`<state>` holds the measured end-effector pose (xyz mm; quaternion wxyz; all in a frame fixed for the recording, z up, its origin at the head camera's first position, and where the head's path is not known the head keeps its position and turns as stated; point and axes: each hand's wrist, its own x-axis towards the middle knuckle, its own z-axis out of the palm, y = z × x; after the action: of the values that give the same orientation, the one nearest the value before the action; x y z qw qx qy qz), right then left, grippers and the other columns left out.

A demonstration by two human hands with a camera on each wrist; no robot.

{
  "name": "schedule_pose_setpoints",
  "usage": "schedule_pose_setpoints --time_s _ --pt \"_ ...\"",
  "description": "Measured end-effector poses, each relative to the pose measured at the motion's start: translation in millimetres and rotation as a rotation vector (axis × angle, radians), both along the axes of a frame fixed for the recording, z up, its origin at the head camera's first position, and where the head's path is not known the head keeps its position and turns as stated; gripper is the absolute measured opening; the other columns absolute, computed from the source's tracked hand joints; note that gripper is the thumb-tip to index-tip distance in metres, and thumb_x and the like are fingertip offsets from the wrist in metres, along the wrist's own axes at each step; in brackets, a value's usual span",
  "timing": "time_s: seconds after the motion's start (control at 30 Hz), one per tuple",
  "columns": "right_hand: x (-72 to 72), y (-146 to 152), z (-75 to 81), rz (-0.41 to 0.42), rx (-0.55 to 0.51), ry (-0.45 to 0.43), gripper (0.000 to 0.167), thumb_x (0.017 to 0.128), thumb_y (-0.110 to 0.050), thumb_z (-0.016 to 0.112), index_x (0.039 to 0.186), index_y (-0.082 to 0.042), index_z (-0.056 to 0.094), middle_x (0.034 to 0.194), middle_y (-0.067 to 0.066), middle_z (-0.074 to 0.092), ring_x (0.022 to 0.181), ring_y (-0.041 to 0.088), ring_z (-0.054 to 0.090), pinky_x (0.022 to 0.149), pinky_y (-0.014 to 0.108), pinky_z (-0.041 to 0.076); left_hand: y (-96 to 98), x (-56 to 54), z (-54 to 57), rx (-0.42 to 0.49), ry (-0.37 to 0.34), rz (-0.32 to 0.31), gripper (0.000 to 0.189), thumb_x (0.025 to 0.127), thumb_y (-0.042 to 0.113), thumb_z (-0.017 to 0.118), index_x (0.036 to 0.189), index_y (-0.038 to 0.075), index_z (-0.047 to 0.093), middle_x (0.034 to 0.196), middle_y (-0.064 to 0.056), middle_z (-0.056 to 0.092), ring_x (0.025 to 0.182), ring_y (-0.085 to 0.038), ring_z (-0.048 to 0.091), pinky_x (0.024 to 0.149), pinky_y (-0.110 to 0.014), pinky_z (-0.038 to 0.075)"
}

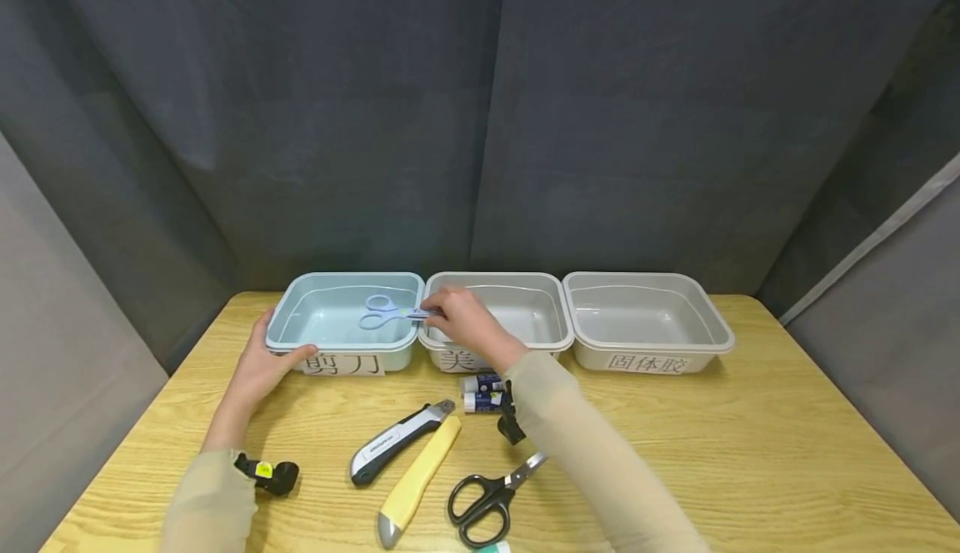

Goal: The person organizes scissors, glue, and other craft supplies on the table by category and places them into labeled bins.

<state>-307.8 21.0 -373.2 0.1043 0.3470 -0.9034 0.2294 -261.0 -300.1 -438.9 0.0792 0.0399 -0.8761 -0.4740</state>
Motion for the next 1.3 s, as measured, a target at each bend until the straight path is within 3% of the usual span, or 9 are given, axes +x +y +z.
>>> schedule_pose_setpoints --time_s 0.43,0.93,1.3 --pt "4.2 -13 2.1 -0.011 0.003 -0.012 0.02 0.084 -0.017 0.064 0.102 -0.008 0.069 0.088 0.004 0.06 0.079 0.014 0.054 0.07 0.024 0.047 0.8 -1.8 -1.5 0.0 0.0 0.007 0.109 0.074 0.04 0.073 0.147 0.011 -0.002 0.149 -0.023 0.014 0.132 -0.042 0.021 0.104 -0.06 0.019" --pt "-0.9 -27 0.1 -0.004 0.046 0.029 0.02 0.084 -0.019 0.065 0.101 -0.01 0.07 0.092 0.003 0.065 0.082 0.014 0.058 0.072 0.024 0.048 1.3 -0.6 -2.4 0.008 0.018 -0.006 0.107 0.074 0.039 0.073 0.146 0.01 -0.001 0.148 -0.022 0.014 0.132 -0.042 0.021 0.104 -0.06 0.019" --pt "0.2 -46 -1.2 -0.004 0.049 -0.01 0.02 0.083 -0.02 0.066 0.101 -0.011 0.07 0.094 0.002 0.066 0.086 0.012 0.058 0.074 0.021 0.047 3.2 -2.3 -3.5 0.012 0.016 -0.005 0.107 0.074 0.038 0.073 0.146 0.009 -0.001 0.148 -0.023 0.015 0.132 -0.042 0.021 0.104 -0.059 0.019"
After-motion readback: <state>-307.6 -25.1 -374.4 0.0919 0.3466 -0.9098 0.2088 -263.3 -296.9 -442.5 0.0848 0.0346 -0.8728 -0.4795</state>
